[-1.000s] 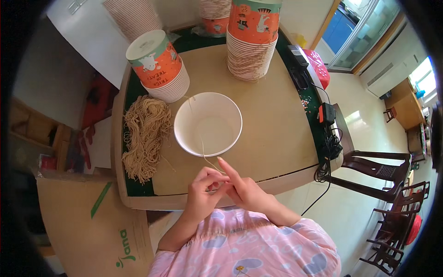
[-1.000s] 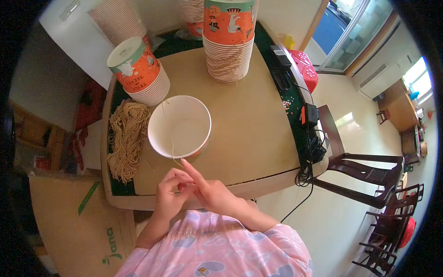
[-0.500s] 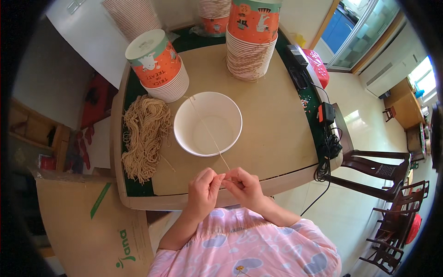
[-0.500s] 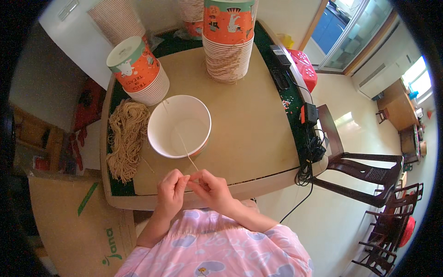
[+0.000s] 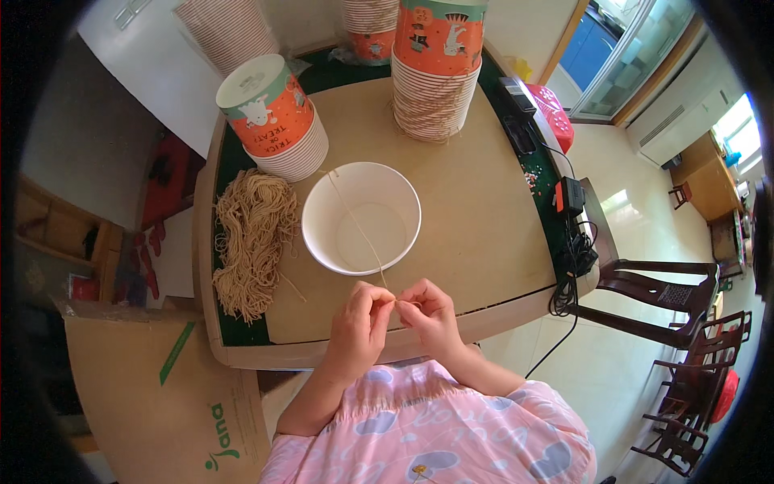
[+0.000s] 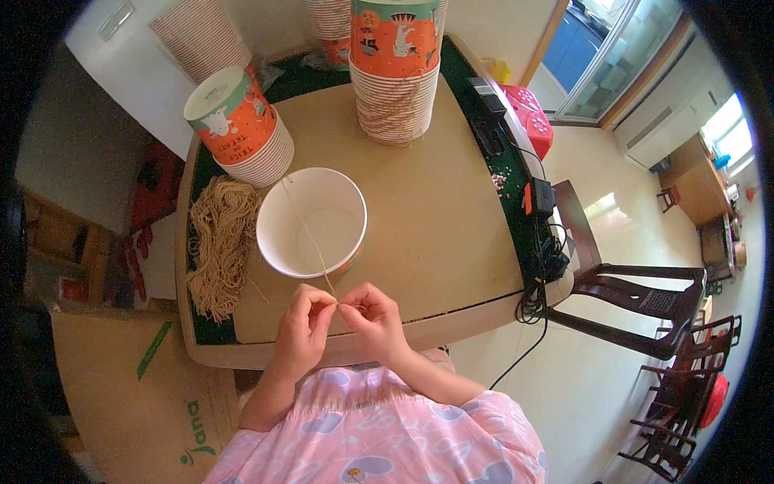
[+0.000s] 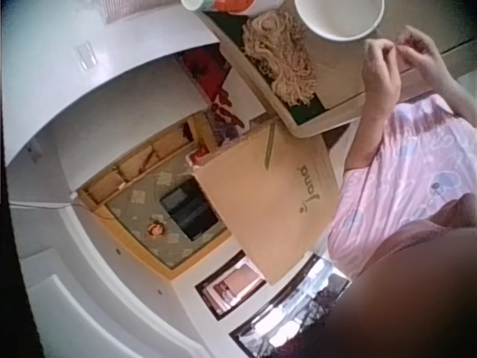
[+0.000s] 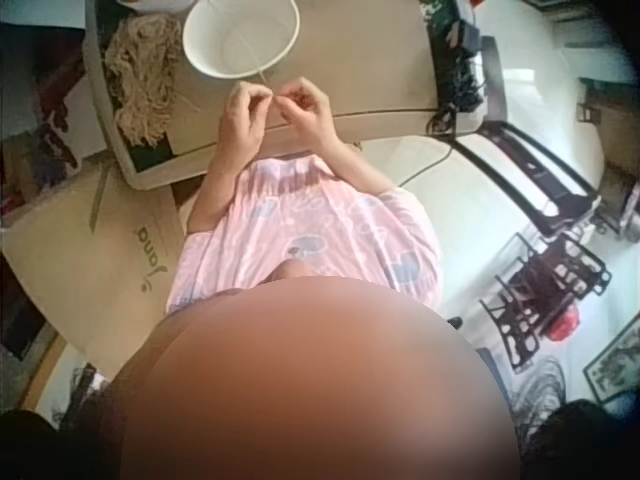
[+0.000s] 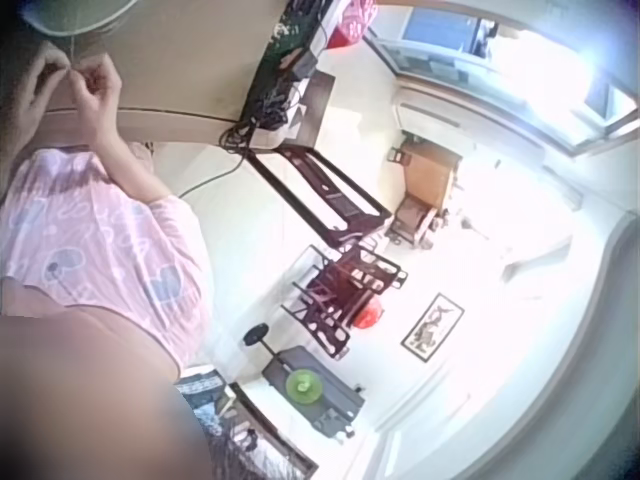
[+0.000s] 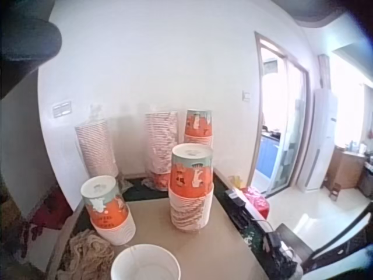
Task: Thread a thin string through pre-punched holes in a paper cup to prepare it for packaging.
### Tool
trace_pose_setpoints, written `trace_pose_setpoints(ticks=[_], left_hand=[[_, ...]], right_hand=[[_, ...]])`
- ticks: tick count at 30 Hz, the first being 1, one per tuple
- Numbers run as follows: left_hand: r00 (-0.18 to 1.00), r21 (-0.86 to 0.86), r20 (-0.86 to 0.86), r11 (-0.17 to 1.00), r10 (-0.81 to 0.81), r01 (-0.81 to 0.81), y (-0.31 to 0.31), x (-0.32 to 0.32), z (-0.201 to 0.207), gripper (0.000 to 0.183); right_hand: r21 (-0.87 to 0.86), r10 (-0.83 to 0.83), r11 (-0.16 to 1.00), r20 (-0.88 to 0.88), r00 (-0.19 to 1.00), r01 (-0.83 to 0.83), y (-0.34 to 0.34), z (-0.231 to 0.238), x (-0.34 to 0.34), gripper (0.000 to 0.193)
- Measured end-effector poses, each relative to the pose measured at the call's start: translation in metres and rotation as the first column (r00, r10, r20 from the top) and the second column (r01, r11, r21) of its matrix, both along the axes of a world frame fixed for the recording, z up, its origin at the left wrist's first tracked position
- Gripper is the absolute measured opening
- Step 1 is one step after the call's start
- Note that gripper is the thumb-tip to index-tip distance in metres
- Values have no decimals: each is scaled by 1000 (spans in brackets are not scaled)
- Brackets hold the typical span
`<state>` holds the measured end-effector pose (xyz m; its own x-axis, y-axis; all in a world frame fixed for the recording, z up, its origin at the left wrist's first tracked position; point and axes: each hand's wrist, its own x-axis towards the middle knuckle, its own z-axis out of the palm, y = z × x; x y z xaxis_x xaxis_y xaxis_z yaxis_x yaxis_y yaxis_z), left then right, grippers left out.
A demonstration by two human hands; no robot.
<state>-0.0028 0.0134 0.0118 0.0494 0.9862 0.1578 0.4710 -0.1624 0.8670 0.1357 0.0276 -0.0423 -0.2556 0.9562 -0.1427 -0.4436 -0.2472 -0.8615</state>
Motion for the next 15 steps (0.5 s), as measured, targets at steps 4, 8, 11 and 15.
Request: trace_pose_setpoints(ticks=[4, 8, 11, 15], left_hand=[[978, 349, -205, 936, 36, 39, 30, -8, 16, 22], [922, 174, -382, 973, -72, 148, 68, -21, 15, 20], [902, -58, -354, 969, -246, 242, 77, -30, 12, 19], [910, -129, -263, 946, -321, 297, 79, -29, 16, 18]], right_hand=[[-26, -70, 997, -106, 992, 68, 9, -12, -7, 4], [-124, -129, 987, -197, 972, 105, 19, -20, -16, 4], [-141, -131, 985, -202, 971, 104, 24, -24, -20, 3], [-144, -126, 985, -199, 972, 98, 27, -24, -20, 3]])
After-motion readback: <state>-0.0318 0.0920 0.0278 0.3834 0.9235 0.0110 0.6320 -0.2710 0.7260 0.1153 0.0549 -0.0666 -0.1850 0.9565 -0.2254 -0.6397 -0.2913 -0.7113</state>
